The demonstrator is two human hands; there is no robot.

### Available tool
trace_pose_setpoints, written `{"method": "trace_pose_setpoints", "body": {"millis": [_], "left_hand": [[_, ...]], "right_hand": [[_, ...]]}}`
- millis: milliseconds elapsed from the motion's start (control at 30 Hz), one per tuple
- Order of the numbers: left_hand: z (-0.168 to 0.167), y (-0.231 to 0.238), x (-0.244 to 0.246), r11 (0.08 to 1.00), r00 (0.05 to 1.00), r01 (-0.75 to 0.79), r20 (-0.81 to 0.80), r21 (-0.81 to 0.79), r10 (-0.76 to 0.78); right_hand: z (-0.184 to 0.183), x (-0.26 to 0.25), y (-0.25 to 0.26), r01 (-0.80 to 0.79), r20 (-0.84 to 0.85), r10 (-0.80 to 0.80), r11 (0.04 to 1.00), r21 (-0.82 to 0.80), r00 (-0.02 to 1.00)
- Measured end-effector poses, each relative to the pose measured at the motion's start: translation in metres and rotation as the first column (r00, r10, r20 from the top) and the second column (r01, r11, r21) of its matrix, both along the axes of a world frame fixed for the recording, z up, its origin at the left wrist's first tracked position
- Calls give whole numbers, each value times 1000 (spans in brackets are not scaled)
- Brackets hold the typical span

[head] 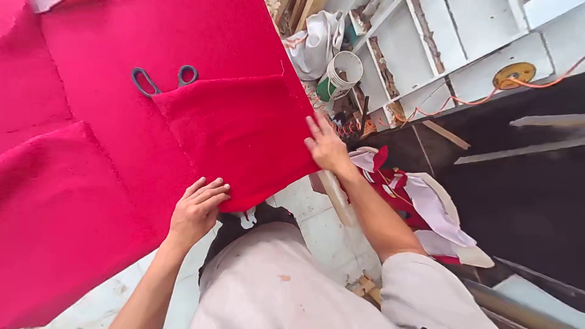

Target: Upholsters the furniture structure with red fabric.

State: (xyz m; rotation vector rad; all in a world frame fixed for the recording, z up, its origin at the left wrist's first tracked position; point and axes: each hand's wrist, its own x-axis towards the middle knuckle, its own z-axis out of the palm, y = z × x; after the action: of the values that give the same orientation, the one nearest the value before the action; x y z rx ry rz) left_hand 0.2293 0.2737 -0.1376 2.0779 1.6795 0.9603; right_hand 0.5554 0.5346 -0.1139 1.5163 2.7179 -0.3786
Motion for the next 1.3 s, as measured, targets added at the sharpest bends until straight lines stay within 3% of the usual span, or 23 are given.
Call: {"method": "trace_pose_setpoints", "body": {"millis": [67, 100, 200, 300, 467, 567, 800, 933, 1000, 1100, 1167, 1233, 1300], "left_hand": [[1, 0, 1, 1000, 1000, -14, -4, 14, 14], [3, -1, 1, 1000, 1000, -19, -15, 18, 19], [14, -16, -8, 999, 993, -31, -117, -19, 28], [24, -52, -30, 995, 980, -70, -192, -66, 56], [32, -125, -56, 967, 949, -218, -262, -135, 177], [31, -146, -58, 946, 941, -279, -245, -167, 234], [23, -150, -60, 944, 945, -289, -208, -161, 254], [18, -157, -61, 947, 948, -291, -173, -133, 267], [22, -162, -62, 950, 969, -245, -30, -193, 244], [35, -149, -75, 954, 933, -235, 231, -188, 276], [52, -115, -83, 890, 879, -439, 145, -119, 453], [66, -52, -93, 705, 724, -690, -156, -165, 672], [58, 12, -105, 489, 550, -835, -346, -253, 760]], "right_hand": [[6, 29, 19, 148, -35, -156, 975, -164, 987], [3, 39, 23, 177, -44, -186, 971, -163, 982], [3, 32, -2, 147, -157, -140, 988, 36, 978], [7, -24, -49, -16, -200, 43, 991, 134, 979], [5, -171, -134, -372, -322, 367, 927, 50, 873], [-14, -197, -141, -464, -273, 451, 886, 22, 849], [-15, -72, -28, -254, -61, 264, 957, 140, 963], [-4, -2, 16, -24, 14, 24, 1000, 17, 1000], [2, 33, 30, 121, 47, -118, 990, -70, 992], [22, 36, 26, 176, -73, -170, 980, 93, 983], [35, -11, 4, 161, -200, -129, 975, 151, 971], [37, -73, -19, 109, -187, -90, 990, 95, 978], [21, -137, -37, 74, -157, -63, 995, 69, 986]]}}
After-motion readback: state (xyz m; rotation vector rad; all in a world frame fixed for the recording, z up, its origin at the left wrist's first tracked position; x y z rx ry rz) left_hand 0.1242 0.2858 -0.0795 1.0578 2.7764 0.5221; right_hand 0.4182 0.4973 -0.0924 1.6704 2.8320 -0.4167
